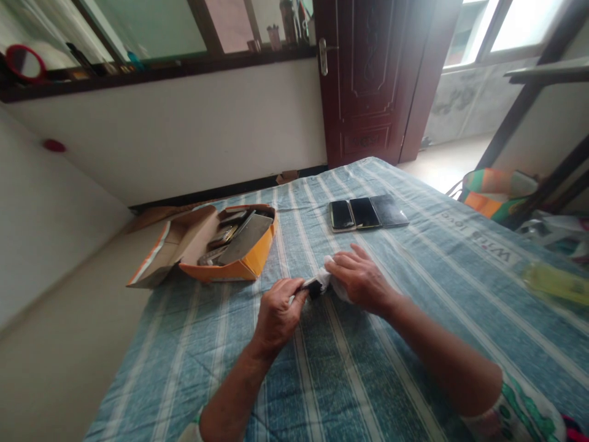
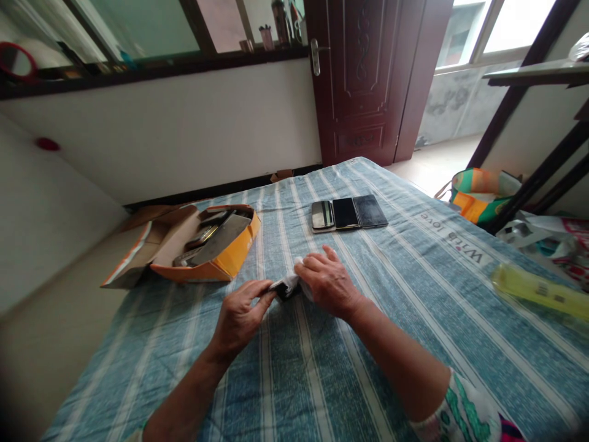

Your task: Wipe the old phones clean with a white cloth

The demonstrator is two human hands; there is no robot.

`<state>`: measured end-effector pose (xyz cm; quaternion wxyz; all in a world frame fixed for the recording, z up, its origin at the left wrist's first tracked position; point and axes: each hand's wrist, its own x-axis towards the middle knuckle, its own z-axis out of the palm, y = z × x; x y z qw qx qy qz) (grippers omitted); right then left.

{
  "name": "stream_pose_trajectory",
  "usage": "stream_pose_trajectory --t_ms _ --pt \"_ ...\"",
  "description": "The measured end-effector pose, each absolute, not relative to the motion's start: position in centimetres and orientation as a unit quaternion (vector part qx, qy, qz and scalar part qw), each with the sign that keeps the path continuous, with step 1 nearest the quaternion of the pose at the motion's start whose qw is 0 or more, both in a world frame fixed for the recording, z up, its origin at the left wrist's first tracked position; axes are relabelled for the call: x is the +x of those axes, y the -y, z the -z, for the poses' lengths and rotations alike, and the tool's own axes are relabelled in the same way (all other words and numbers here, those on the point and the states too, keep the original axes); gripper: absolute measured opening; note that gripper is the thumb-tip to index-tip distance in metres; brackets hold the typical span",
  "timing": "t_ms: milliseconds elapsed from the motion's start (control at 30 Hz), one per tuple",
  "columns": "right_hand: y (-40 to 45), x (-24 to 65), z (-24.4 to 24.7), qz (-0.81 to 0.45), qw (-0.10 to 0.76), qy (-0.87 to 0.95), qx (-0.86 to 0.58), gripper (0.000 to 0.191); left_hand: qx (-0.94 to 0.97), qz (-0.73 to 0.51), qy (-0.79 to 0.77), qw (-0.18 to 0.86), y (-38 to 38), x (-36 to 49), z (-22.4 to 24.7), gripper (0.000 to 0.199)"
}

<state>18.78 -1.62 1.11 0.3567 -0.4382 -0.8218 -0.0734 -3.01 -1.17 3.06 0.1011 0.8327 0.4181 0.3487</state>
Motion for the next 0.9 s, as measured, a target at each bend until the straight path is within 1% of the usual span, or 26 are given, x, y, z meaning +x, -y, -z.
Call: stream_pose_trajectory --t_ms 100,200,333,500,633,700,900 --pt "1.6 17.6 -1.1 0.073 0.357 0.817 -0.448 0.027 0.826 -0.348 -0.427 0.118 1.1 -3.0 -2.8 0.014" --pt "1.4 17.6 -1.0 0.075 0.354 0.815 -0.452 0.027 0.810 -0.348 -0.445 0.158 0.9 -3.0 -2.1 0.011" --pt "1.3 17.9 -1.2 0.086 0.346 0.819 -0.450 0.027 0.789 -0.351 -0.462 0.201 0.9 -2.9 -1.3 0.014" --pt "1.5 16.9 -1.3 0.105 0.351 0.823 -0.434 0.027 0.799 -0.348 -0.458 0.179 1.0 -2.8 -1.3 0.013" --pt "1.5 15.1 -1.2 0.108 0.349 0.839 -0.403 0.024 0.807 -0.346 -0.457 0.142 1.1 -2.8 -1.6 0.007" --pt "1.3 14.4 -1.0 0.117 0.346 0.842 -0.398 0.022 0.805 -0.346 -0.463 0.131 1.1 -2.9 -1.6 0.010" --pt "0.6 14.3 -0.9 0.138 0.336 0.839 -0.404 0.021 0.808 -0.340 -0.460 0.140 0.9 -3.0 -1.9 0.007"
